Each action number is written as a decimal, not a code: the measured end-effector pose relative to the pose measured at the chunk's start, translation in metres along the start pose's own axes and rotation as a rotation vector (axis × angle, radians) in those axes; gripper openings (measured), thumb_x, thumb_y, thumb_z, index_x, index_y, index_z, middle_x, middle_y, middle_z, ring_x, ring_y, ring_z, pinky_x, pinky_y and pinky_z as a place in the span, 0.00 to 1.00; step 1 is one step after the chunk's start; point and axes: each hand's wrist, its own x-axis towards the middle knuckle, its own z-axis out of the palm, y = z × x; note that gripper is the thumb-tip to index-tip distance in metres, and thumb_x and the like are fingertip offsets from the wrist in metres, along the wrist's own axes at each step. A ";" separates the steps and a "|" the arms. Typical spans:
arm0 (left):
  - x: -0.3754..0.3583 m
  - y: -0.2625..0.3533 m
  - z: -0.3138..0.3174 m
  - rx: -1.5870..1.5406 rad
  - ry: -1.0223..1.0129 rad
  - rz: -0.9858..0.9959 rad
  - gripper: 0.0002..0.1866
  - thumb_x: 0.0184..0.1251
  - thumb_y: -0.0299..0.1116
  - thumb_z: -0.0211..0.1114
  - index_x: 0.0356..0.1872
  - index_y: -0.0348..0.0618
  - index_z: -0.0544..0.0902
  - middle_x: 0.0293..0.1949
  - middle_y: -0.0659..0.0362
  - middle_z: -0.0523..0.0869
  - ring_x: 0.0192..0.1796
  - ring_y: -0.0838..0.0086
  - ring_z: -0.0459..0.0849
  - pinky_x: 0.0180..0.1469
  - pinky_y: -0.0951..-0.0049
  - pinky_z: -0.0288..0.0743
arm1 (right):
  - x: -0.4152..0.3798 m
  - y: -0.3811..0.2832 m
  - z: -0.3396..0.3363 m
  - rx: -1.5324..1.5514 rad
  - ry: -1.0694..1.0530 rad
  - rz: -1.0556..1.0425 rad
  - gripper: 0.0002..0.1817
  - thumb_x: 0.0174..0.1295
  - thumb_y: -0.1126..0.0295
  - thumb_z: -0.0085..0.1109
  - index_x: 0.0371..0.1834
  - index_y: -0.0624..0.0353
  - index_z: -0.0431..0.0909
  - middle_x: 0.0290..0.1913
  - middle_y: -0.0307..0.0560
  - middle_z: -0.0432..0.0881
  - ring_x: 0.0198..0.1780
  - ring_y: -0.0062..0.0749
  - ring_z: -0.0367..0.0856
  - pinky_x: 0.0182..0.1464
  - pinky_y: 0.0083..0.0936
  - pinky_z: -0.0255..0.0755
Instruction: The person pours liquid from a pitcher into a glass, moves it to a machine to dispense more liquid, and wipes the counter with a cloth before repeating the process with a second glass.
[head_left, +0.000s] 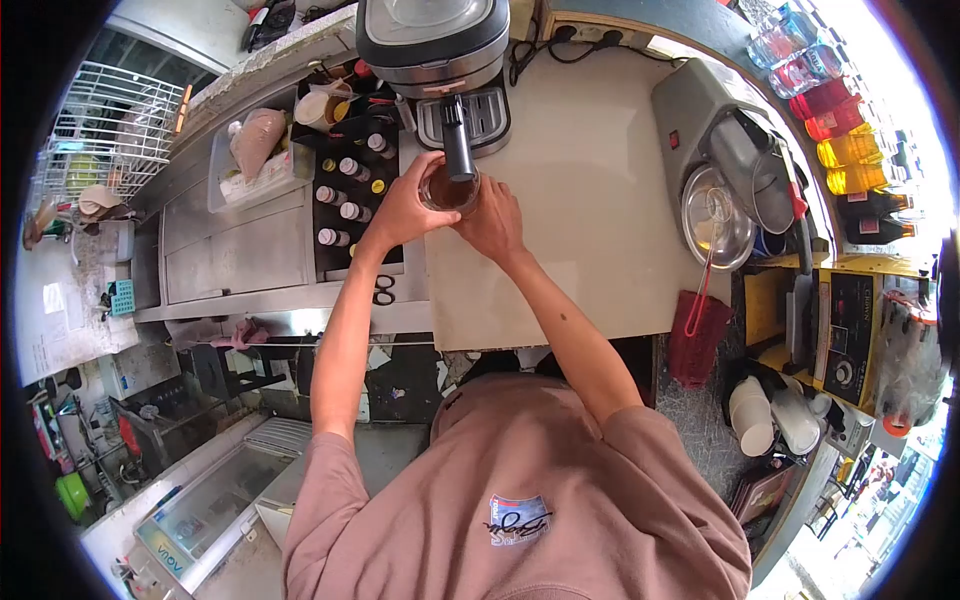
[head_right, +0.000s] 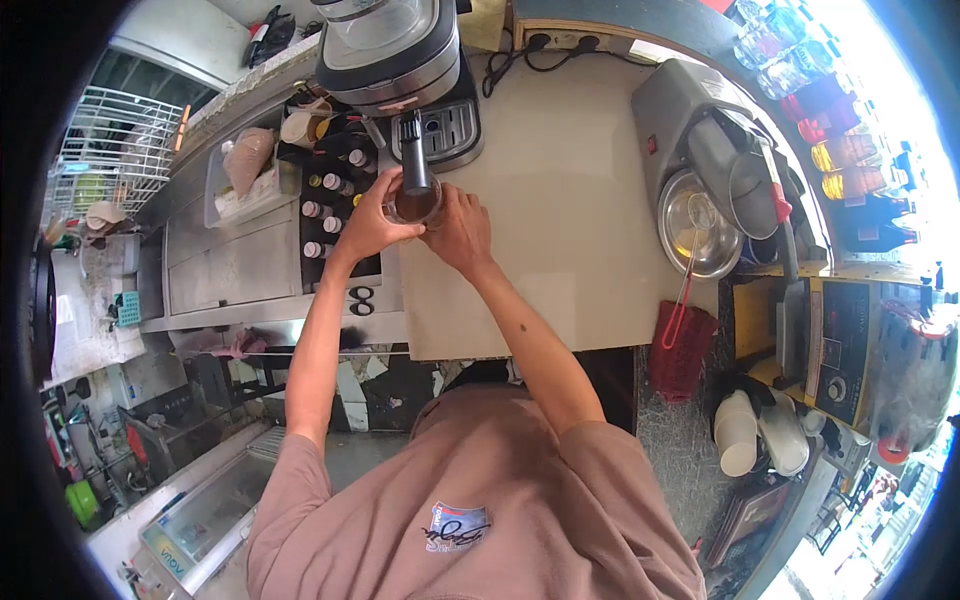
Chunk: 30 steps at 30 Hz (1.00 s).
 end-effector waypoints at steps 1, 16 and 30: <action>0.001 0.006 -0.002 0.001 -0.034 -0.022 0.44 0.42 0.24 0.79 0.66 0.40 0.67 0.59 0.51 0.80 0.64 0.68 0.78 0.69 0.68 0.69 | 0.000 -0.001 0.001 0.008 0.014 0.009 0.39 0.40 0.59 0.79 0.57 0.57 0.72 0.50 0.48 0.81 0.53 0.50 0.78 0.50 0.47 0.73; 0.007 -0.005 -0.013 -0.042 -0.123 -0.041 0.43 0.41 0.21 0.71 0.67 0.42 0.67 0.60 0.56 0.78 0.62 0.73 0.76 0.68 0.70 0.66 | -0.004 -0.007 0.007 -0.051 0.146 0.032 0.38 0.40 0.55 0.80 0.55 0.57 0.72 0.48 0.49 0.81 0.51 0.47 0.79 0.49 0.44 0.72; 0.007 -0.009 -0.014 -0.024 -0.155 -0.063 0.47 0.43 0.20 0.71 0.71 0.42 0.61 0.64 0.51 0.75 0.67 0.68 0.72 0.72 0.68 0.62 | -0.006 -0.005 0.007 -0.081 0.109 0.052 0.40 0.43 0.54 0.79 0.58 0.57 0.70 0.52 0.49 0.79 0.53 0.46 0.76 0.51 0.45 0.71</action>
